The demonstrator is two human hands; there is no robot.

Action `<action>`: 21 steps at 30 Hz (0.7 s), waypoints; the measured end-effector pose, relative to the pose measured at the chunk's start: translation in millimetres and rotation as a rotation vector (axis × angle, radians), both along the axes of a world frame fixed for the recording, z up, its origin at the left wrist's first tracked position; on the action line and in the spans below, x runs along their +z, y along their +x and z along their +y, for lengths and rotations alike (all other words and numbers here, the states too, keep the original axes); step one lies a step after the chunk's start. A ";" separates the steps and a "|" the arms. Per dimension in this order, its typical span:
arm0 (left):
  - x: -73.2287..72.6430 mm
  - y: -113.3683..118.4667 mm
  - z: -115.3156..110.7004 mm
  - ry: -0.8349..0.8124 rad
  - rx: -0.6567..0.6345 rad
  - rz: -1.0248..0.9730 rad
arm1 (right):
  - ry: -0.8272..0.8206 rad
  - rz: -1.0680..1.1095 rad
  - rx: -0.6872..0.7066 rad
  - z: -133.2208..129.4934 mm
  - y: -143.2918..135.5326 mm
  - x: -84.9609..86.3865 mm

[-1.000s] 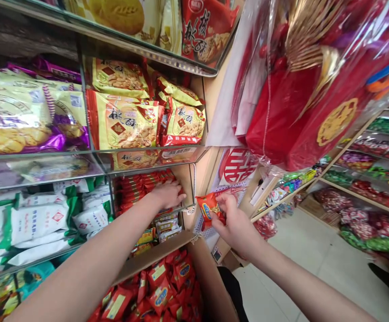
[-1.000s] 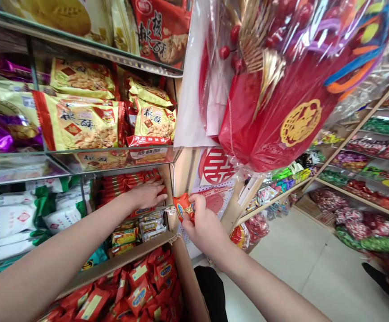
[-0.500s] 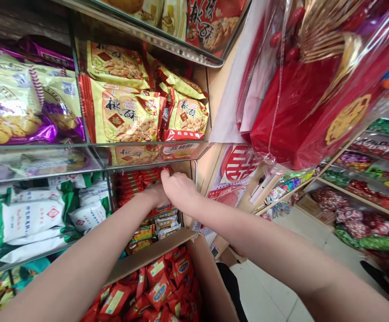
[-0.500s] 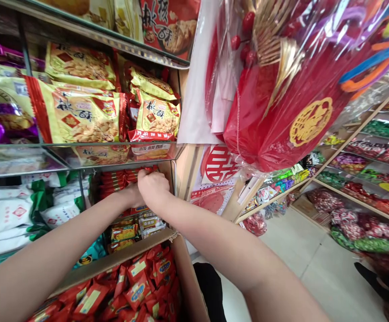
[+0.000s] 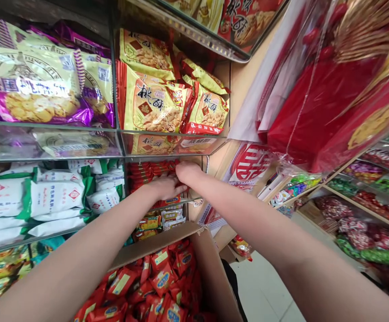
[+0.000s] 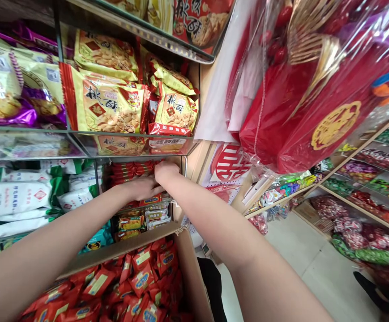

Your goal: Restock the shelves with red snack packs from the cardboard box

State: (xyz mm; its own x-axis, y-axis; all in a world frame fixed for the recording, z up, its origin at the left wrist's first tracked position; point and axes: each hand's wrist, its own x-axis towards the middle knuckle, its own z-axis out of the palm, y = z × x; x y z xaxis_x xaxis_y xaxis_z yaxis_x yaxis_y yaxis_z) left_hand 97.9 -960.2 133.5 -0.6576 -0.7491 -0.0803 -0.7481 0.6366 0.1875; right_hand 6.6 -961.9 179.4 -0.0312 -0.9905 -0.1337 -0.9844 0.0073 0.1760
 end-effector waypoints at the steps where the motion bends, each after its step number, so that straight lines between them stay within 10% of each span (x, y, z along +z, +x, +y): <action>1: 0.7 2.4 0.6 -0.003 -0.001 0.005 | 0.002 0.003 0.018 0.6 -1.2 0.6; 21: 10.8 -35.8 2.5 -0.119 0.274 -0.094 | 0.000 -0.071 0.147 -5.4 -15.8 1.1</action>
State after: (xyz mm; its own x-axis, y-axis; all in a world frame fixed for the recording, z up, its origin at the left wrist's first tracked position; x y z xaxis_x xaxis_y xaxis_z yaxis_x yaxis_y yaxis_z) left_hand 62.1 -957.7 144.3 -0.4241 -0.9050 -0.0325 -0.9052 0.4226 0.0451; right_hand -9.2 -967.3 180.5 0.1241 -0.9837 -0.1300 -0.9847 -0.1382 0.1058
